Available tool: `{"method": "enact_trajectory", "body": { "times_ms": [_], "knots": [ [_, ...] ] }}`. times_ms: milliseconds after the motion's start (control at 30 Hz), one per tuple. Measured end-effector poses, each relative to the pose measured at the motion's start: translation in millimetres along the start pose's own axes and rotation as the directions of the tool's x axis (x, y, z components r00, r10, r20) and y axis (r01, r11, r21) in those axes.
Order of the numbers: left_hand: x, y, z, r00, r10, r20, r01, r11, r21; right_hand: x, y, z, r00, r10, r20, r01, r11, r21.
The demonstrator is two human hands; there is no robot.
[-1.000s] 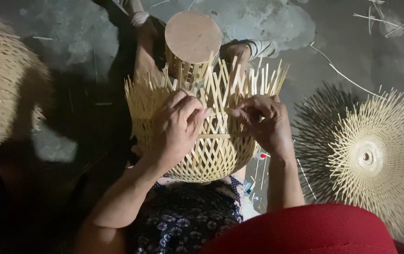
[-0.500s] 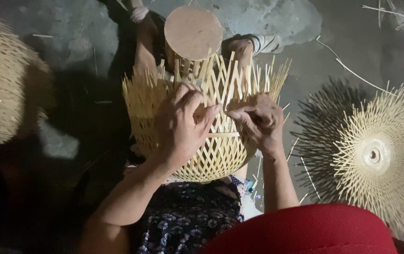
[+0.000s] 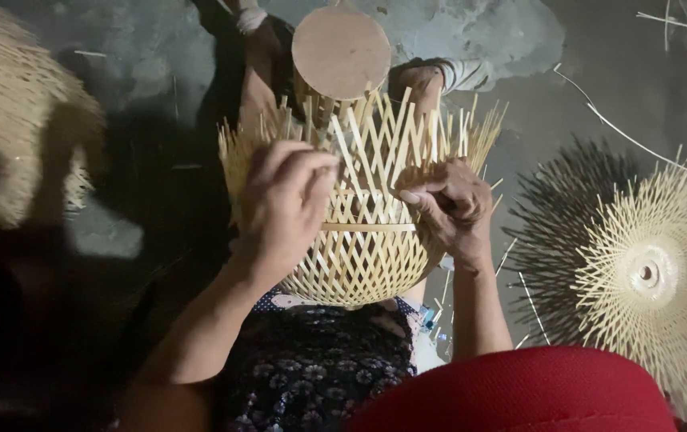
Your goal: The person weaves a bamboo basket by hand, interlacing thin bamboo strips through the vertical spokes of the frame. They thread a long bamboo strip horizontally through the spokes and rotate the basket to continue the weave.
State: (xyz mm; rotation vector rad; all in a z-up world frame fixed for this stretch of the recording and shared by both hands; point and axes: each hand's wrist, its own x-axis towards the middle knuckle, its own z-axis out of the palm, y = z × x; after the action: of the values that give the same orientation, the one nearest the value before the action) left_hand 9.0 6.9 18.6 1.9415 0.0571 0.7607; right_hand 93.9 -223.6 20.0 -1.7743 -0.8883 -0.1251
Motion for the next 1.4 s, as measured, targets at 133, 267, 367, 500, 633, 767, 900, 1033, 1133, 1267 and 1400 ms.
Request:
{"method": "enact_trajectory", "body": {
  "times_ms": [133, 267, 367, 500, 633, 767, 900, 1033, 1133, 1267, 1400],
  "knots": [
    [9.4, 10.0, 4.1, 0.966, 0.248, 0.077, -0.256, 0.864, 0.433, -1.8, 4.1, -0.1, 0.999, 0.03, -0.031, -0.03, 0.999, -0.021],
    [19.8, -7.4, 8.8, 0.968, 0.194, 0.161, -0.233, 0.932, 0.277, -0.8, 4.5, -0.5, 1.0, -0.008, -0.03, 0.007, 1.0, -0.022],
    [13.5, -33.2, 7.3, 0.972, 0.154, 0.176, -0.146, 0.988, -0.054, 2.3, -2.0, -0.6, 1.0, -0.013, -0.016, 0.013, 0.999, -0.049],
    [9.2, -11.9, 2.0, 0.951, 0.283, 0.124, -0.274, 0.958, -0.088, -0.3, 5.2, 0.1, 0.999, 0.017, -0.038, -0.018, 1.0, -0.005],
    [3.5, 2.6, 15.5, 0.955, 0.257, 0.151, -0.292, 0.907, 0.304, -1.3, 2.5, 1.8, 1.0, 0.012, -0.025, -0.012, 1.0, 0.005],
    [14.7, 7.1, 20.6, 0.983, 0.139, 0.122, -0.167, 0.951, 0.261, 2.3, -8.7, 1.0, 1.0, -0.001, -0.018, 0.001, 1.0, -0.02],
    [16.7, 2.9, 12.0, 0.984, 0.063, 0.164, -0.032, 0.982, -0.185, 1.4, -3.5, -0.1, 0.999, 0.014, -0.029, -0.011, 0.996, 0.084],
    [12.2, 12.4, 12.0, 0.974, 0.114, 0.195, -0.112, 0.993, -0.022, -1.9, 5.7, -0.4, 0.999, 0.019, -0.027, -0.018, 0.999, 0.037],
    [9.2, 12.8, 29.8, 0.97, 0.212, 0.116, -0.237, 0.928, 0.287, 0.8, -4.5, -0.4, 1.0, 0.014, -0.017, -0.014, 1.0, 0.002],
    [4.2, -6.5, 45.2, 0.983, 0.158, 0.092, -0.145, 0.981, -0.126, -3.1, 0.7, -2.5, 0.997, 0.068, -0.037, -0.068, 0.998, 0.003],
    [5.0, -2.2, 25.1, 0.958, 0.136, 0.252, -0.02, 0.91, -0.413, -1.5, 6.8, -0.3, 0.999, 0.044, -0.025, -0.046, 0.995, -0.091]
  ]
}}
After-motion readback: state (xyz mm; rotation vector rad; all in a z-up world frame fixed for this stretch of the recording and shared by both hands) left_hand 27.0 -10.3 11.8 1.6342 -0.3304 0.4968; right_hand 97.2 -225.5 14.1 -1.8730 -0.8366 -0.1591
